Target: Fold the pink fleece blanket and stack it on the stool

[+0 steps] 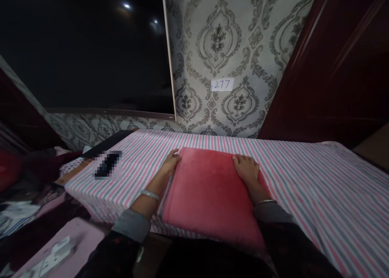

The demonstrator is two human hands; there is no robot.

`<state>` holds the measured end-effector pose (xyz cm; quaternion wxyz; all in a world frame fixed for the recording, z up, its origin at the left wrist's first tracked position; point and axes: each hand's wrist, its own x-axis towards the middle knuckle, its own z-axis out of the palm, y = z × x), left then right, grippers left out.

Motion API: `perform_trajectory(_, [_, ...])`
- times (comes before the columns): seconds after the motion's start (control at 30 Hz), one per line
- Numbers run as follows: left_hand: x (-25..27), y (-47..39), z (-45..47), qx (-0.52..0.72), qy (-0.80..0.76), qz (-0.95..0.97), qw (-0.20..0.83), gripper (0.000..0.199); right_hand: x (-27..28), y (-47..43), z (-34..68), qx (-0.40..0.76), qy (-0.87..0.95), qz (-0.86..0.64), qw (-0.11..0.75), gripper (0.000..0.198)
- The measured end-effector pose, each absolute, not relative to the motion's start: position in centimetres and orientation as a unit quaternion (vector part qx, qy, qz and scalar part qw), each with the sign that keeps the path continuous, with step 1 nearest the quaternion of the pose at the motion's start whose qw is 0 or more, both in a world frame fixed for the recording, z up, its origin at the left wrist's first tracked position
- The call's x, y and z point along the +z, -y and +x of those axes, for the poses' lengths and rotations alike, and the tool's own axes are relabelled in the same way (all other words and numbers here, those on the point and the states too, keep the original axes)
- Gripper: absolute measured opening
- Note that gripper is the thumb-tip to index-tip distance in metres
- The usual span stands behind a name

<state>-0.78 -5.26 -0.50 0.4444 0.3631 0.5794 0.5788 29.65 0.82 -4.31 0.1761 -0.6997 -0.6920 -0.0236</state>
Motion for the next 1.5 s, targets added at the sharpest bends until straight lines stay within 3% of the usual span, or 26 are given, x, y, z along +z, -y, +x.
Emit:
perform_trajectory(0.13, [-0.4, 9.5, -1.5, 0.546, -0.579, 0.347, 0.496, 0.065, -4.3, -0.7, 29.7, -0.024, 0.695, -0.696, 0.178, 0.042])
perform_trajectory(0.37, [-0.1, 18.0, -0.9, 0.466, -0.534, 0.393, 0.585, 0.043, -4.2, -0.5, 29.7, -0.018, 0.693, -0.697, 0.186, 0.043])
perform_trajectory(0.8, [-3.0, 20.1, -0.3, 0.489, -0.608, 0.489, 0.39, 0.034, -4.4, -0.7, 29.9, -0.009, 0.697, -0.696, 0.172, 0.044])
perform_trajectory(1.0, [-3.8, 22.1, 0.6, 0.519, -0.587, 0.467, 0.41, 0.042, -4.4, -0.7, 29.9, -0.007, 0.693, -0.7, 0.173, 0.045])
perform_trajectory(1.2, [-4.9, 24.0, 1.4, 0.52, -0.643, 0.459, 0.324, 0.039, -4.3, -0.5, 29.8, -0.016, 0.695, -0.695, 0.183, 0.042])
perform_trajectory(1.37, [-4.9, 23.6, 1.0, 0.525, -0.597, 0.459, 0.397, 0.046, -4.2, -0.5, 29.7, -0.013, 0.696, -0.697, 0.175, 0.044])
perform_trajectory(1.5, [-5.2, 23.8, 0.7, 0.525, -0.619, 0.452, 0.37, 0.05, -4.3, -0.6, 29.7, -0.017, 0.697, -0.696, 0.171, 0.044])
